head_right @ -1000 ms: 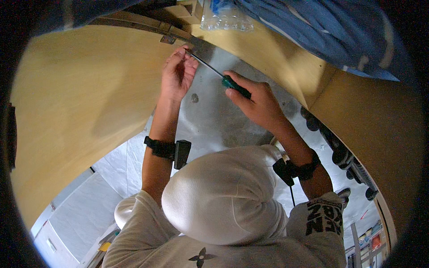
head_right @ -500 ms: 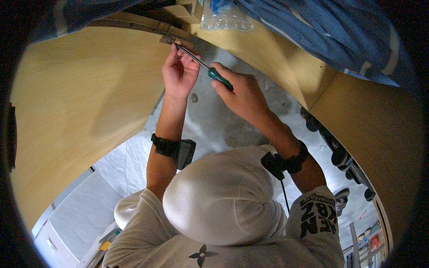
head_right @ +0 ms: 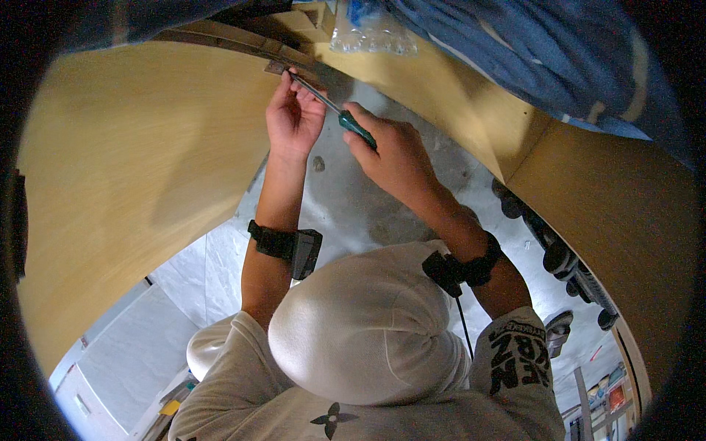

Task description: The person uses a screwdriver to tighten screws on a cabinet hinge and then attaches a small black component to the side of the wooden shelving unit.

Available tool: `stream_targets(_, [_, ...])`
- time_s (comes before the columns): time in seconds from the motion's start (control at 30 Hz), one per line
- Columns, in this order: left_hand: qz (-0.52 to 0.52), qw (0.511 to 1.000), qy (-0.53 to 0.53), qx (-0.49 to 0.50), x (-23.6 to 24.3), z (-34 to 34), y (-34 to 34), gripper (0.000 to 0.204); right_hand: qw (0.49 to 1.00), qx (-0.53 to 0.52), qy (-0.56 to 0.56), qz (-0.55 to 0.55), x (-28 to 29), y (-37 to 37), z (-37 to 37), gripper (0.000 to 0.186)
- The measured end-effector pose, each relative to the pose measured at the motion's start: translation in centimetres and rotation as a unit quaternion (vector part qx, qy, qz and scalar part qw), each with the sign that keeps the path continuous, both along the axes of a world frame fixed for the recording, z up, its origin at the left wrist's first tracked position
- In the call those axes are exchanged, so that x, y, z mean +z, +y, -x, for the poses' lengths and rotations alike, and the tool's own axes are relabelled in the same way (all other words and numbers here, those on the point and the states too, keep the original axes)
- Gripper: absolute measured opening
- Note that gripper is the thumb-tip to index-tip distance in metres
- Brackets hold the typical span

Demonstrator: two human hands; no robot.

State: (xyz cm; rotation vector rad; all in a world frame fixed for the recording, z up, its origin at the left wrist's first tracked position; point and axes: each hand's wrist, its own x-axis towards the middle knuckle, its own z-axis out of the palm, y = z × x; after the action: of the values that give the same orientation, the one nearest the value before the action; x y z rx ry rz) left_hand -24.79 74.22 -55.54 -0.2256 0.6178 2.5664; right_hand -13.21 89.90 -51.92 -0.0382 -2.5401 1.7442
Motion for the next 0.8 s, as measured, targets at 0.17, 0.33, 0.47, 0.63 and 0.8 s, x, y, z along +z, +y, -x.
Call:
stream_targets(0.17, [-0.014, 0.999, -0.035, -0.017, 0.4, -0.7, 0.2, 0.018, 0.972, 0.01, -0.132, 0.194, 1.4, 0.6, 0.1, 0.035])
stream_targets(0.33, [0.007, 1.0, -0.007, -0.003, 2.3, -2.0, 1.2, 0.021, 0.779, 0.053, -0.337, 0.525, 1.4, 1.7, -0.1, 0.036])
stream_targets(0.47, [0.08, 0.997, 0.004, 0.023, 1.7, -1.9, 1.3, 0.018, 0.954, -0.032, -0.135, 0.265, -0.9, 0.7, -2.3, 0.044])
stream_targets(0.63, [0.155, 0.985, -0.048, 0.054, 2.5, -1.9, 2.0, 0.016, 0.99, -0.08, -0.018, 0.113, -1.3, 0.9, -3.7, 0.049])
stream_targets(0.8, [0.092, 0.996, 0.001, 0.008, 2.9, -2.5, 2.2, 0.02, 0.941, -0.112, -0.119, 0.295, 0.5, 1.3, -3.7, 0.035])
